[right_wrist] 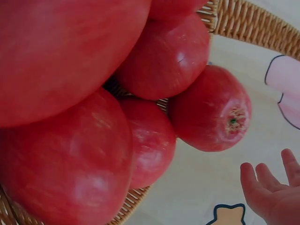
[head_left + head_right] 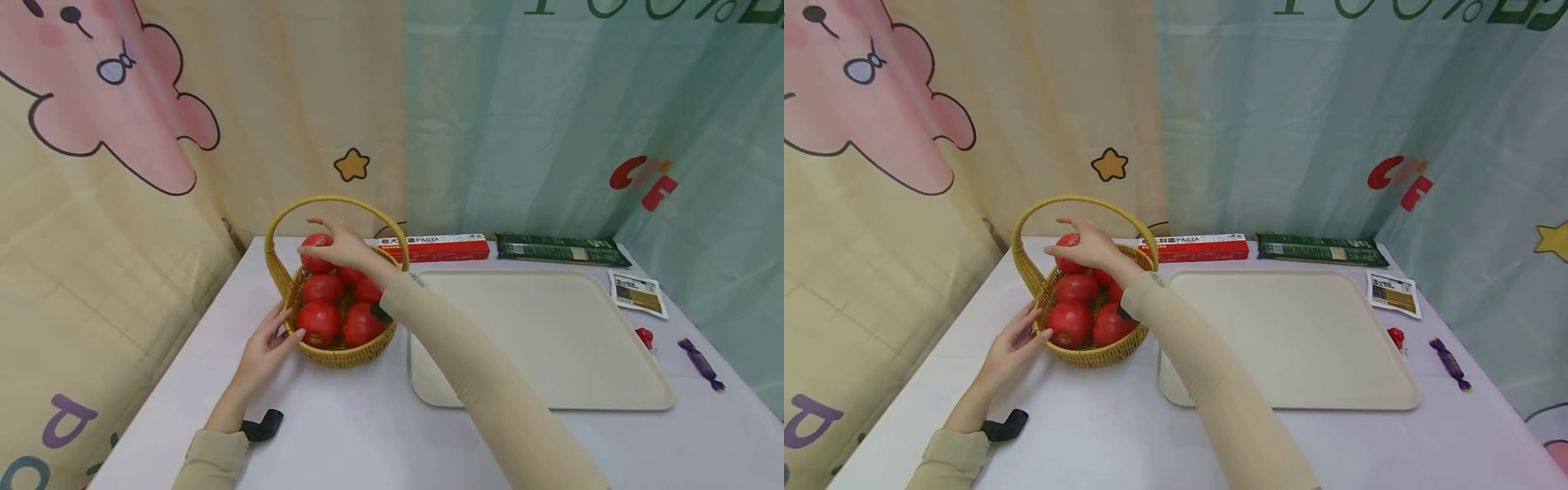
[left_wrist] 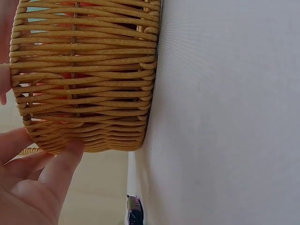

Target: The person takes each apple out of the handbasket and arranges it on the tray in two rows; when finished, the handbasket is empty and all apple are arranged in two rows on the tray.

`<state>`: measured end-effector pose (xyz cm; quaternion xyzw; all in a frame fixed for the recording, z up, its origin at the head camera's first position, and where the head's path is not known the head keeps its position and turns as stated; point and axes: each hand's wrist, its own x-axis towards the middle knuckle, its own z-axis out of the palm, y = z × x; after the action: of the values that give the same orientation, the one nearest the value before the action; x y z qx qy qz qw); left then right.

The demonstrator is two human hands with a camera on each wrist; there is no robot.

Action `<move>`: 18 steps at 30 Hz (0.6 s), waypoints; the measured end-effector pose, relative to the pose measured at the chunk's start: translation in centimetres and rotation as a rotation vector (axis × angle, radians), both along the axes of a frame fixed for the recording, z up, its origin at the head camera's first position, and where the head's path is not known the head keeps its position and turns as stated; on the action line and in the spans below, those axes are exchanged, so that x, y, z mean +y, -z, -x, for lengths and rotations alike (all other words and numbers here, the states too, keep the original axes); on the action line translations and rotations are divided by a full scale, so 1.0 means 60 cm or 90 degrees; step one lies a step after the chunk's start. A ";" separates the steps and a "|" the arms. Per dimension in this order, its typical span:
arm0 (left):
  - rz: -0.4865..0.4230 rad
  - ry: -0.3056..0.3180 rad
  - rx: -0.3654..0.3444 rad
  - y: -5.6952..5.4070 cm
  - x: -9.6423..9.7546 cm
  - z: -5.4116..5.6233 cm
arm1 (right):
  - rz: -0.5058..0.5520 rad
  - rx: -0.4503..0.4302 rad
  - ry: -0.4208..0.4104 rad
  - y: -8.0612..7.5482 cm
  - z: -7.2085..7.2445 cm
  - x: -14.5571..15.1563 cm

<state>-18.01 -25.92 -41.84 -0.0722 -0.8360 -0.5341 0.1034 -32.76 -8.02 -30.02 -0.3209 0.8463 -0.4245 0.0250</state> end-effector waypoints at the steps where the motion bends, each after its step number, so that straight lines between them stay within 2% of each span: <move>1: 0.004 0.000 0.002 0.000 0.001 0.000 | -0.002 0.001 0.002 0.002 0.002 -0.004; 5: 0.009 -0.001 0.012 0.002 0.001 0.001 | -0.001 -0.002 0.010 0.008 0.009 -0.018; 12: 0.004 -0.012 0.026 0.007 0.003 -0.003 | -0.065 0.036 0.039 0.023 0.017 -0.040; 15: -0.005 -0.014 0.023 -0.011 0.015 -0.013 | -0.101 0.040 0.041 0.029 0.021 -0.045; 18: -0.007 -0.017 0.017 -0.032 0.028 -0.025 | -0.151 0.012 0.024 0.033 0.022 -0.045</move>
<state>-16.50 -24.26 -39.89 -0.0673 -0.8326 -0.5361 0.1220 -34.07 -10.73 -31.97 -0.3035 0.8966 -0.3189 0.0471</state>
